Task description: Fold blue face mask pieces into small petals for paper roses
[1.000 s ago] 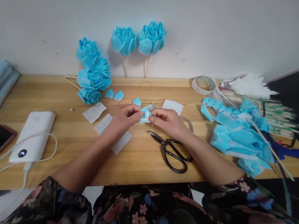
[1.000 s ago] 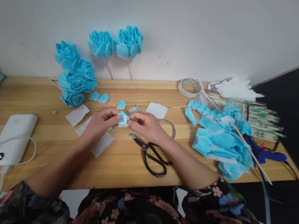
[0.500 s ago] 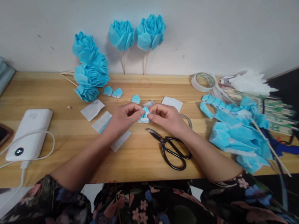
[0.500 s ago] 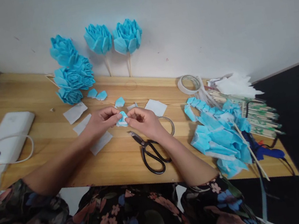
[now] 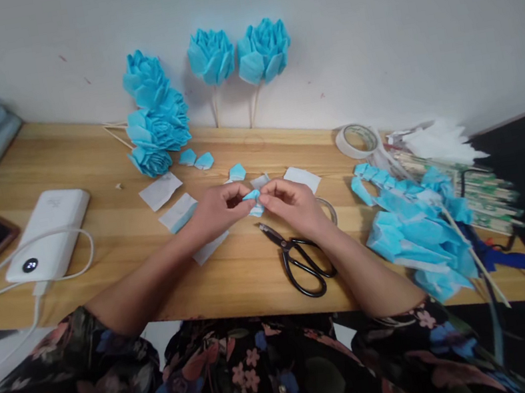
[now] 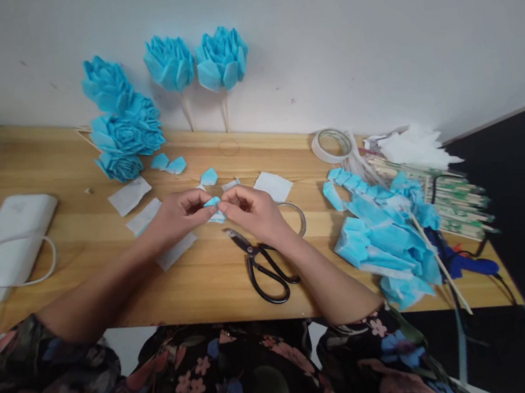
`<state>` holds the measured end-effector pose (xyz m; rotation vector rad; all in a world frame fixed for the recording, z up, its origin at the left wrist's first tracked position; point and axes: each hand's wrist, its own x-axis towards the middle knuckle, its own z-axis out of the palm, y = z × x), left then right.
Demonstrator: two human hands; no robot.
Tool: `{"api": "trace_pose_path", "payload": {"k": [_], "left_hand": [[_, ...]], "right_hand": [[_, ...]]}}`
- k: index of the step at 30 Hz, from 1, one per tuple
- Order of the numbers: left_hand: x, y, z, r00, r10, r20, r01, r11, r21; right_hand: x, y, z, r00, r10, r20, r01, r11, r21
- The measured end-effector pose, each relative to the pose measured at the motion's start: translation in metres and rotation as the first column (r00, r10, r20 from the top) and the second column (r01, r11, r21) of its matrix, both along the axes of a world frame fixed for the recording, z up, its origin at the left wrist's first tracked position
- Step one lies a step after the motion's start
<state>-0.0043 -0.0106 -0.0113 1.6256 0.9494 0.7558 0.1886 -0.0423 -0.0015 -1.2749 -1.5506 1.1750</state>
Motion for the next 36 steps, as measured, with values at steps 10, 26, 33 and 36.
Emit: {"api": "trace_pose_path", "payload": {"k": [10,26,33,36], "left_hand": [[0.001,0.0,0.006,0.997,0.037,0.065,-0.034,0.998,-0.045],[0.001,0.0,0.006,0.992,0.081,0.095,-0.075,0.995,-0.062],[0.001,0.0,0.006,0.99,0.084,0.111,-0.077,0.995,-0.063],[0.001,0.0,0.006,0.991,0.081,0.105,-0.076,0.996,-0.053]], "right_hand": [[0.004,0.003,-0.006,0.991,0.013,-0.133,-0.018,0.999,-0.039],[0.001,0.0,0.004,0.997,0.071,-0.027,-0.072,0.996,-0.049],[-0.001,0.0,0.002,1.0,0.022,-0.006,-0.022,0.999,-0.036],[0.0,0.0,0.003,1.0,0.021,0.0,-0.021,0.999,-0.043]]}}
